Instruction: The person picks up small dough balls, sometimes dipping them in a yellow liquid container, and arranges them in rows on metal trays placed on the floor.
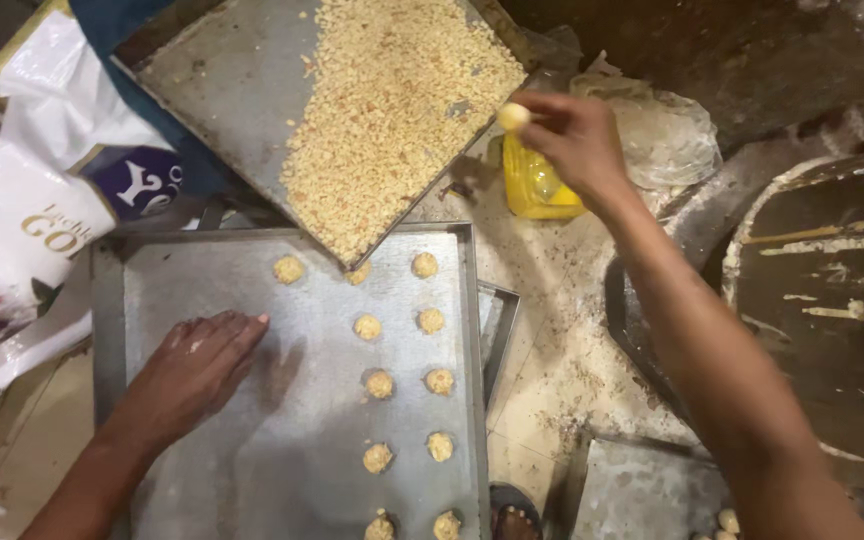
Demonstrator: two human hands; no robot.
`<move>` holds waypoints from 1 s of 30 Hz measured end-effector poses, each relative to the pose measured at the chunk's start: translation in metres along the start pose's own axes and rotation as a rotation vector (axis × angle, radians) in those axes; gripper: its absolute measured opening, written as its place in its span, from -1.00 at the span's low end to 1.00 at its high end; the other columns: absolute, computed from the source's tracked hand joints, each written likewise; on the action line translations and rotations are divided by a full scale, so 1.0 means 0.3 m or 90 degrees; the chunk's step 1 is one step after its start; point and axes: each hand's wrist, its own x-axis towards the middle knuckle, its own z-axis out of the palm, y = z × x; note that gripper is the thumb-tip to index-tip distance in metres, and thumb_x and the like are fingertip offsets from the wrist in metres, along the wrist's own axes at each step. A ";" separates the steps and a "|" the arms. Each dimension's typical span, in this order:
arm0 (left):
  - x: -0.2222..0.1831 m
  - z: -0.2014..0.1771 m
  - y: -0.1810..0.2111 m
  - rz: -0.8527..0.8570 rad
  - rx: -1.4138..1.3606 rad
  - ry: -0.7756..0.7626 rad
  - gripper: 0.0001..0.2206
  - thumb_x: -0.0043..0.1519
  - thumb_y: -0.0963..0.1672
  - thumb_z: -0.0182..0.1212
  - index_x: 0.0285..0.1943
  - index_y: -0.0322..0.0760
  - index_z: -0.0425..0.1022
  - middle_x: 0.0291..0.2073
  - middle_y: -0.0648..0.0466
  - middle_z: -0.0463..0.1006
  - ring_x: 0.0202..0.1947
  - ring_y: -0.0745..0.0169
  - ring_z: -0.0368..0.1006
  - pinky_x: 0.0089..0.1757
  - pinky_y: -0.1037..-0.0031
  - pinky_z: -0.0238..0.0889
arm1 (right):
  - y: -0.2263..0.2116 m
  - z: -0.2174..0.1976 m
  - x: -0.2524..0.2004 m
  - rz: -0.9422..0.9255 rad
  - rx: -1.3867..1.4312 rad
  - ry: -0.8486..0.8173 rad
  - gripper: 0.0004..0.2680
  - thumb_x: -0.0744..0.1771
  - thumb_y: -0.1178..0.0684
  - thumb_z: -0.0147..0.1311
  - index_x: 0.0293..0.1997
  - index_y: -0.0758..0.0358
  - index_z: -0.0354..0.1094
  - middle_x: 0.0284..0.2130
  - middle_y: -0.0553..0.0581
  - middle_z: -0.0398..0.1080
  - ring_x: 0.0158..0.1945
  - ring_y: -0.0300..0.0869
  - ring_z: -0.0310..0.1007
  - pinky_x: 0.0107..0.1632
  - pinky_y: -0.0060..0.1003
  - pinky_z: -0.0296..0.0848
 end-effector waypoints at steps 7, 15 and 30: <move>-0.017 -0.016 0.000 -0.001 -0.021 0.004 -0.43 0.12 -0.15 0.17 0.38 -0.26 0.24 0.14 -0.12 0.48 0.18 -0.09 0.38 0.09 0.06 0.22 | -0.068 0.297 0.234 -0.372 -0.221 0.051 -0.64 0.30 0.36 -0.02 0.26 0.36 0.39 0.19 0.41 0.41 0.25 0.10 0.47 0.32 -0.13 0.44; -0.139 -0.015 -0.030 -0.031 -0.046 -0.041 -0.40 0.12 -0.18 0.14 0.42 -0.17 0.18 0.20 -0.10 0.44 0.19 -0.13 0.36 0.13 0.04 0.17 | -0.020 0.419 0.143 -0.453 -0.397 -0.006 -0.55 0.21 0.42 -0.04 0.27 0.43 0.34 0.25 0.49 0.28 0.33 0.33 0.26 0.27 0.00 0.31; -0.125 -0.109 0.022 -0.007 -0.036 0.067 -0.46 0.18 -0.17 0.15 0.41 -0.21 0.25 0.14 -0.11 0.49 0.19 -0.14 0.39 0.13 0.09 0.21 | -0.173 0.313 0.083 0.140 0.590 -0.049 -0.72 0.37 0.34 -0.08 0.24 0.40 0.30 -0.02 0.29 0.33 0.01 -0.08 0.47 0.08 -0.31 0.57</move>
